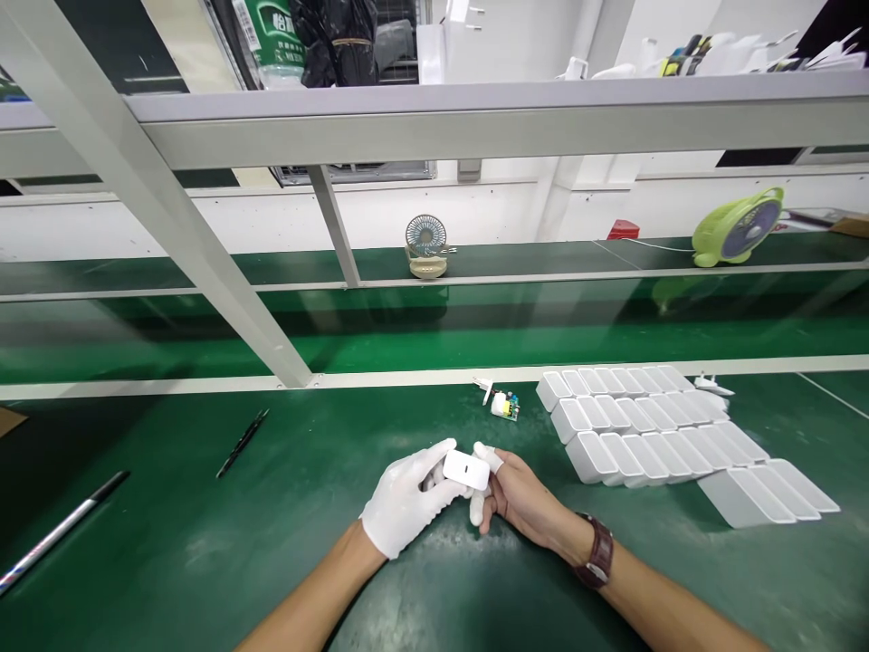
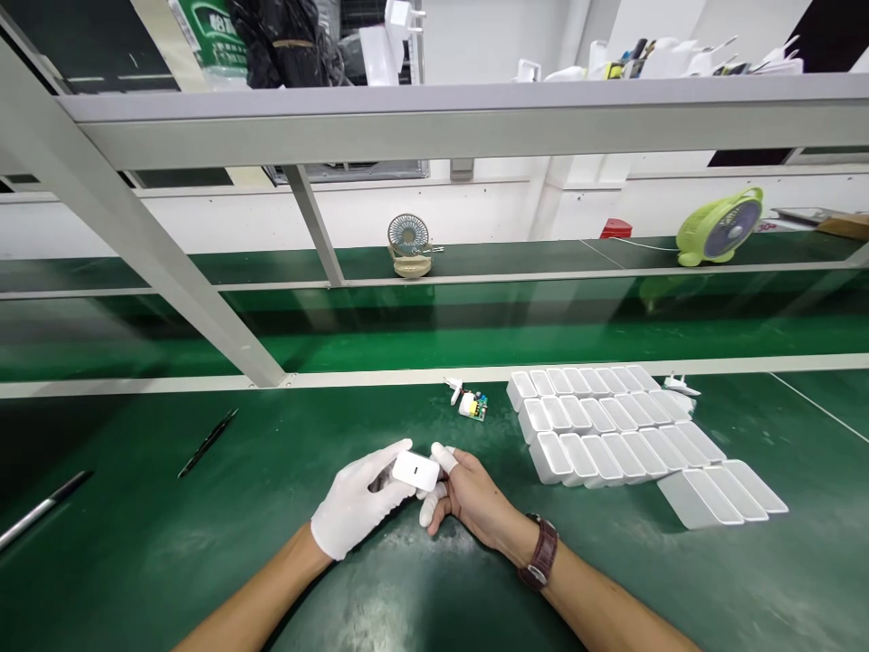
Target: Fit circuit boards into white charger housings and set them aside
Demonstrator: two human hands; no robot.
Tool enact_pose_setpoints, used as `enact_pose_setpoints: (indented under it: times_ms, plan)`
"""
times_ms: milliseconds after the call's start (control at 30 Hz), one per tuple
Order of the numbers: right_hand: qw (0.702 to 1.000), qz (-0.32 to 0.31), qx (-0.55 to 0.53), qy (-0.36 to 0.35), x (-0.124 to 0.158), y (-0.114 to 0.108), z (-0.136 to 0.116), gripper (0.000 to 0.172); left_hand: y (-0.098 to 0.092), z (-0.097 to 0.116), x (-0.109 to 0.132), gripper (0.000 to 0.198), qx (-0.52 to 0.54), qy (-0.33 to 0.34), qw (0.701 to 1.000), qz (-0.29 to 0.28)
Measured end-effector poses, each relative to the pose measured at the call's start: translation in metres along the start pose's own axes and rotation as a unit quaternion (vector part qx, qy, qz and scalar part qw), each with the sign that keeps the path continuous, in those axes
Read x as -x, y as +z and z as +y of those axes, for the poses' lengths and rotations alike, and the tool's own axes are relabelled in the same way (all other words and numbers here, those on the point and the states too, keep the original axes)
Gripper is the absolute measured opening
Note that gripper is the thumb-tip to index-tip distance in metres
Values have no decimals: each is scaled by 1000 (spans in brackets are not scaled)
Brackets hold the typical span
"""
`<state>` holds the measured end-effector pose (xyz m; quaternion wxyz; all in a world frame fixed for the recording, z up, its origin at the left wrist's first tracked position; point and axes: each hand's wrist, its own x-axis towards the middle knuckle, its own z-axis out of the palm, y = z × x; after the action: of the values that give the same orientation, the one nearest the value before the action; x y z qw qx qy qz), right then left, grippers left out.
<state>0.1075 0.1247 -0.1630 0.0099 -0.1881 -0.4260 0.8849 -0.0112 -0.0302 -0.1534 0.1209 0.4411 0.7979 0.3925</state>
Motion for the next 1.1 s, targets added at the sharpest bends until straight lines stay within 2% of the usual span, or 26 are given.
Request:
enact_pose_setpoints:
  times_ms: [300,567,733,900,1000,1100]
  plan:
    - [1000,-10,11,-4,-1,-1,0,48,0,4,0,44,3,-9,1000,11]
    - [1000,-15,9,-22,0,0,-2,39,1,2,1,41,4,19,999,35]
    - [999,-8,6,-33,1,1,-2,36,2,-2,2,43,-13,43,998,32]
    - [999,2,14,-44,-1,-1,-1,37,0,-1,2,47,-16,24,999,20]
    - [993,34,64,-97,-4,-5,1,38,-4,1,-2,53,41,-17,999,-18]
    - [959,54,168,-223,-3,-7,1,35,-9,5,-8,56,96,-53,994,-27]
